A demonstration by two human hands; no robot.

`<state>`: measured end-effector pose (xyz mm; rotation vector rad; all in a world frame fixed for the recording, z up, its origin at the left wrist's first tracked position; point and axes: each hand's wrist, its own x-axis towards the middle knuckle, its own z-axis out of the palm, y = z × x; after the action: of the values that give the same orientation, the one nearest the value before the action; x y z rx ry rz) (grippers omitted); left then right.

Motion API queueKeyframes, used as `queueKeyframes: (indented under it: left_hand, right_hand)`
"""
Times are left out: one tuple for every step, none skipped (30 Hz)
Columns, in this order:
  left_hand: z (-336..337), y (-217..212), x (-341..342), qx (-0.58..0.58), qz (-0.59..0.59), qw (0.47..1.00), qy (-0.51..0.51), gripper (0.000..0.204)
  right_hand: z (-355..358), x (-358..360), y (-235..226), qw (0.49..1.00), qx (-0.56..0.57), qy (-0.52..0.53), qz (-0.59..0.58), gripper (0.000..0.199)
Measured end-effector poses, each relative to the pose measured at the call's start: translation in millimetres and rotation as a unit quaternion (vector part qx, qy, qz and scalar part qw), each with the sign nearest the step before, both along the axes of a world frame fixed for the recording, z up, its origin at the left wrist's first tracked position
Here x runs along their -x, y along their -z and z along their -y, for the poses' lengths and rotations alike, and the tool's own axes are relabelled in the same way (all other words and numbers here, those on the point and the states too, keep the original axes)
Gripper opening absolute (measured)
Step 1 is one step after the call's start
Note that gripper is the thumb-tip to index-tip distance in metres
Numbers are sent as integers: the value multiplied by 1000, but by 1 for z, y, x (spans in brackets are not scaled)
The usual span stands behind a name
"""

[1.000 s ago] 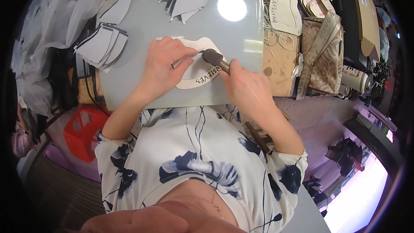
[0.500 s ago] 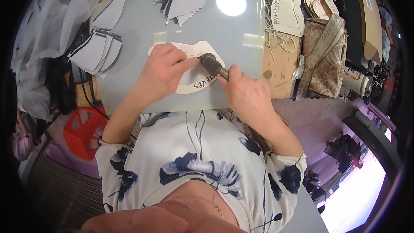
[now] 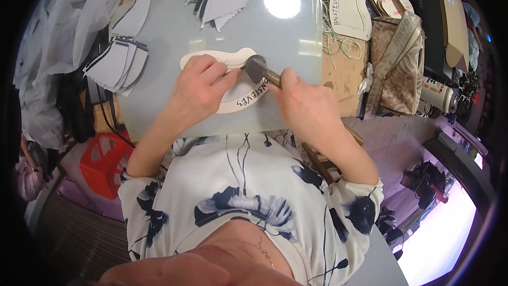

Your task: Flattening and assembling shoe components using a hammer on a work surface.

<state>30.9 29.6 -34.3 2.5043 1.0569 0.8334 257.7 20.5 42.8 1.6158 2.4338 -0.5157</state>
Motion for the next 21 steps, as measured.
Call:
queueKeyframes:
  left_hand:
    - [1, 1, 1, 2, -3, 1000, -1, 28]
    - [1, 1, 1, 2, -4, 1000, -2, 28]
    - [1, 2, 1, -1, 0, 1000, -6, 28]
    - [0, 2, 0, -4, 6, 1000, -7, 28]
    - [1, 1, 0, -4, 6, 1000, -5, 28]
    - [2, -1, 1, 1, 2, 1000, -5, 28]
    - [1, -1, 2, 6, -2, 1000, -6, 27]
    - [0, 0, 1, 5, -2, 1000, -6, 27]
    - [-1, 2, 1, 1, 1, 1000, -8, 27]
    - [0, 2, 0, -2, 5, 1000, -9, 27]
    - [0, 1, 1, -1, 4, 1000, -8, 27]
    - [0, -2, 3, 13, 1, 1000, -11, 28]
    - [-2, -3, 4, 26, -1, 1000, -13, 28]
    - [-3, -3, 5, 26, -1, 1000, -13, 28]
    - [-5, -2, 6, 45, 31, 998, -12, 28]
    - [-5, -2, 7, 65, 62, 996, -11, 28]
    - [-5, -2, 10, 65, 62, 996, -11, 28]
    - [-5, -2, 12, 64, 58, 996, -4, 27]
    - [-5, -2, 13, 62, 55, 997, 3, 27]
    - [-4, -2, 13, 63, 54, 997, 4, 27]
    - [-4, -2, 13, 57, 47, 997, 9, 26]
  right_hand:
    - [-1, 0, -6, 999, -19, 12, -23, 29]
    - [-2, 1, -8, 998, -37, 25, -46, 29]
    - [-2, 1, -4, 998, -37, 24, -47, 29]
    - [-2, 1, 1, 1000, -20, 2, -21, 29]
    - [-2, 1, 3, 1000, -3, -19, 5, 30]
    - [-1, 2, 0, 1000, -3, -18, 6, 30]
    - [-3, 3, -5, 1000, -6, -4, 4, 30]
    - [-4, 3, -7, 1000, -9, 9, 2, 31]
    - [-5, 3, -6, 1000, -9, 9, 2, 31]
    - [-3, 4, -4, 1000, -6, -3, 10, 31]
    - [-1, 4, -2, 1000, -3, -16, 19, 32]
    - [0, 3, 1, 1000, -2, -15, 19, 32]
    - [-2, 2, 3, 1000, -5, -16, 14, 32]
    - [-3, 1, 5, 1000, -8, -17, 10, 32]
    - [-3, 0, 7, 1000, -8, -16, 10, 32]
    - [-2, -1, 8, 1000, -9, -14, 8, 32]
    - [-1, -2, 9, 1000, -10, -11, 6, 32]
    - [-1, -2, 9, 1000, -10, -11, 5, 32]
    - [-2, 0, 8, 1000, -12, -8, 0, 32]
    - [-1, 0, 8, 1000, -15, -4, -4, 32]
    - [-1, 0, 8, 1000, -14, -3, -5, 32]
